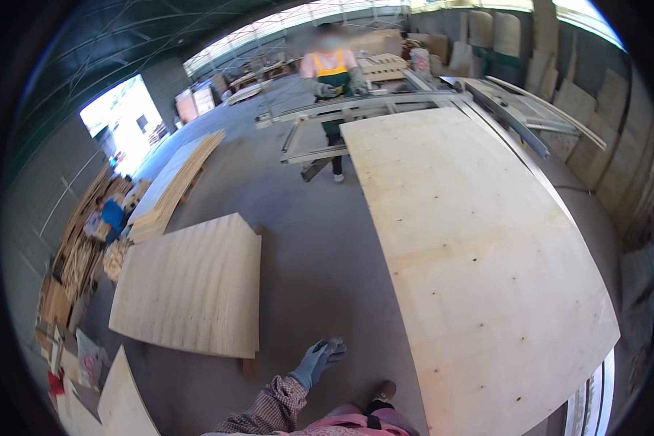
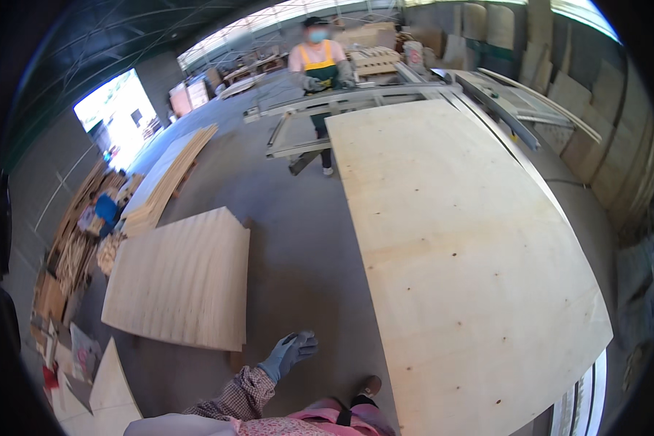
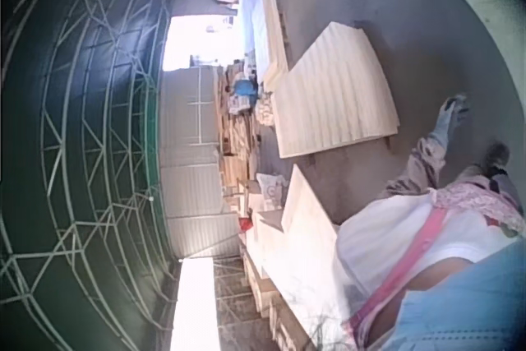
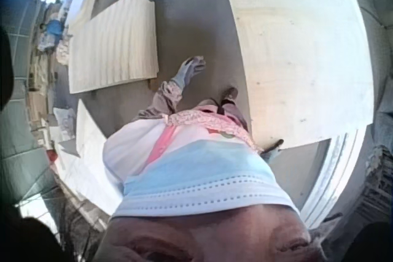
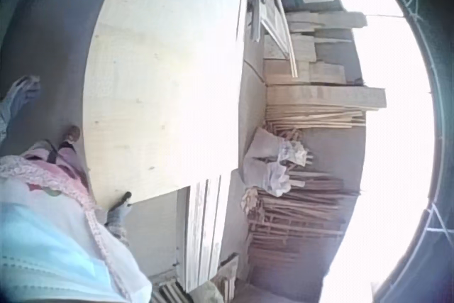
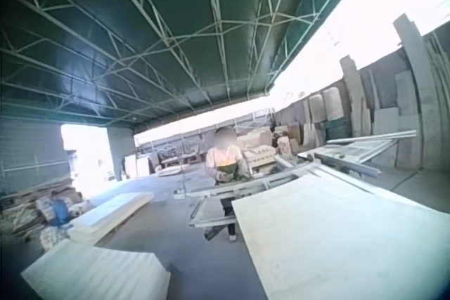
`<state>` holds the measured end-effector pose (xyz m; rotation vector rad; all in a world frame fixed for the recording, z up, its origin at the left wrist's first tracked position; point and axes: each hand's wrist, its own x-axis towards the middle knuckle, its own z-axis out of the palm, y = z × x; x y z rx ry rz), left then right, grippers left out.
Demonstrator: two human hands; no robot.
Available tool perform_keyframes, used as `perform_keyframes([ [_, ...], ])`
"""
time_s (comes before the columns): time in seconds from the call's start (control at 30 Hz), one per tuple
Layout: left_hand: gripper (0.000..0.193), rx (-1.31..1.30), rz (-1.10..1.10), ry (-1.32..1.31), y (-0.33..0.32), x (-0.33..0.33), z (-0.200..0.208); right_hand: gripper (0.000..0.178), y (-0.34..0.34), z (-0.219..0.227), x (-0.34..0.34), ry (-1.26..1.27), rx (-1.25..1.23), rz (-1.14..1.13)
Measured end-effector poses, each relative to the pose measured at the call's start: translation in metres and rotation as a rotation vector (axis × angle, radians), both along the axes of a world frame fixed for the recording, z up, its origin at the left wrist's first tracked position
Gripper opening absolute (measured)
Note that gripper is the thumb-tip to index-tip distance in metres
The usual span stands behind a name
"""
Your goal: The person carries a large plywood sheet to a panel saw and positions it for cutting. They guide the sheet through the saw blade with both hands while a coworker assists on the opposite side. The person maintains steady pressure and alignment as the sheet is cut.
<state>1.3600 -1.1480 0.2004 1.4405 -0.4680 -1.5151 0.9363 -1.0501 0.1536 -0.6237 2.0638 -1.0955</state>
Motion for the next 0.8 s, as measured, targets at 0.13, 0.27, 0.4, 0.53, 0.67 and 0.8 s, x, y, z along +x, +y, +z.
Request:
perform_keyframes([
  [0.13,0.046,0.094,-0.014,0.182,-0.068,0.003,0.0,0.066,-0.003,0.008,-0.001,0.074,0.054,-0.074],
  [0.27,0.053,0.153,-0.061,0.242,-0.142,-0.006,-0.007,0.063,-0.003,0.014,-0.002,0.128,0.092,-0.148],
  [0.4,0.055,0.243,0.015,0.21,-0.219,-0.018,-0.013,0.059,-0.003,0.025,0.006,0.177,0.158,-0.211],
  [0.53,0.058,0.168,0.022,0.368,-0.286,-0.021,-0.046,0.056,-0.005,0.035,0.018,0.235,0.196,-0.284],
  [0.67,0.055,-0.007,-0.081,0.515,-0.306,-0.052,-0.055,0.053,-0.004,0.037,0.03,0.278,0.232,-0.343],
  [0.8,0.046,-0.043,-0.121,0.32,-0.31,-0.033,-0.099,0.05,0.005,0.039,0.034,0.312,0.25,-0.341],
])
